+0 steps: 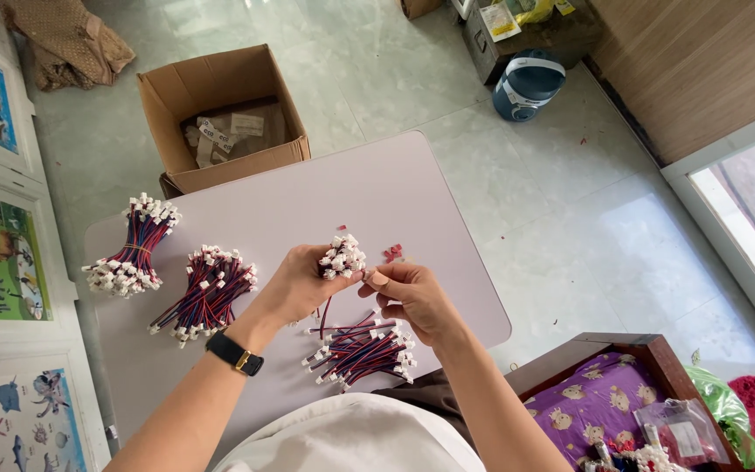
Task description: The person manually attaches small red components to connectors on wire bundles and packages them into bags.
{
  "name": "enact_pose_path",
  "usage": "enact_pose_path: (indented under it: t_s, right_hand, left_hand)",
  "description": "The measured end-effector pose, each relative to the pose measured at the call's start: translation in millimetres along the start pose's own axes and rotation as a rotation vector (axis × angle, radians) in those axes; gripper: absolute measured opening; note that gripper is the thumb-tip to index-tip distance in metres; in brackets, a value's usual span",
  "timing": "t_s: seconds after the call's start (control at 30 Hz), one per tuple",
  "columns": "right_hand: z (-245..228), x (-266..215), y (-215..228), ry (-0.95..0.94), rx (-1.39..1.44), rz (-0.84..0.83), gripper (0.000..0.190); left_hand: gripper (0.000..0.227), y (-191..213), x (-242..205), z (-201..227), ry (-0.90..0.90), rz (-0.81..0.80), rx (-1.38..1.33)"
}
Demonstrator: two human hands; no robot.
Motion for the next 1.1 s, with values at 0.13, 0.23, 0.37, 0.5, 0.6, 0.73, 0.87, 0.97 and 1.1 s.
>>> enact_pose_path:
  t_s: [0.13, 0.23, 0.37, 0.5, 0.6, 0.73, 0.87, 0.97, 1.1]
  right_hand:
    - [-6, 2, 0, 0.022, -0.093, -0.009, 0.026]
    - [-6, 2, -1, 0.014, -0.117, 0.014, 0.026]
    - [-1, 5, -5, 0.039, 0.067, 0.032, 0.026]
    - [-1, 3, -9, 0.038, 0.138, 0.06, 0.022]
    - [-11, 0, -14, -0.005, 0.04, 0.024, 0.021]
    - [29, 23, 22, 0.025, -0.287, 0.048, 0.016]
    - [36, 9, 38, 0.085, -1.319, 0.183, 0.014]
    - [33, 6, 26, 0.133, -1.432, 0.122, 0.014]
    - [25, -3, 19, 0.239, -1.498, 0.018, 0.017]
  left_hand:
    - [0.022, 1, -3, -1, 0.046, 0.027, 0.07]
    - [0.019, -2, -4, 2, -0.031, 0.032, 0.056]
    - [0.017, -1, -6, -1, -0.05, 0.076, -0.121]
    - [0.018, 2, -6, -3, -0.068, 0.094, -0.124]
    - [0.019, 3, -3, -15, -0.072, 0.066, -0.128]
    - [0.029, 17, 16, -54, 0.128, 0.042, 0.041]
    - [0.035, 36, 49, -98, 0.391, 0.048, 0.153]
    - [0.031, 29, 82, -100, 0.272, 0.132, 0.226]
    - [0.028, 1, 120, -110, 0.022, 0.188, 0.586]
Point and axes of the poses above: each hand's wrist, its own x-axis towards the middle knuckle, its own y-axis out of the back of the hand, z = x × y, the point moved 8 cm from there along x, towards the middle knuckle, and after that the axes turned 2 degrees about -x, right-handed, at the moved point
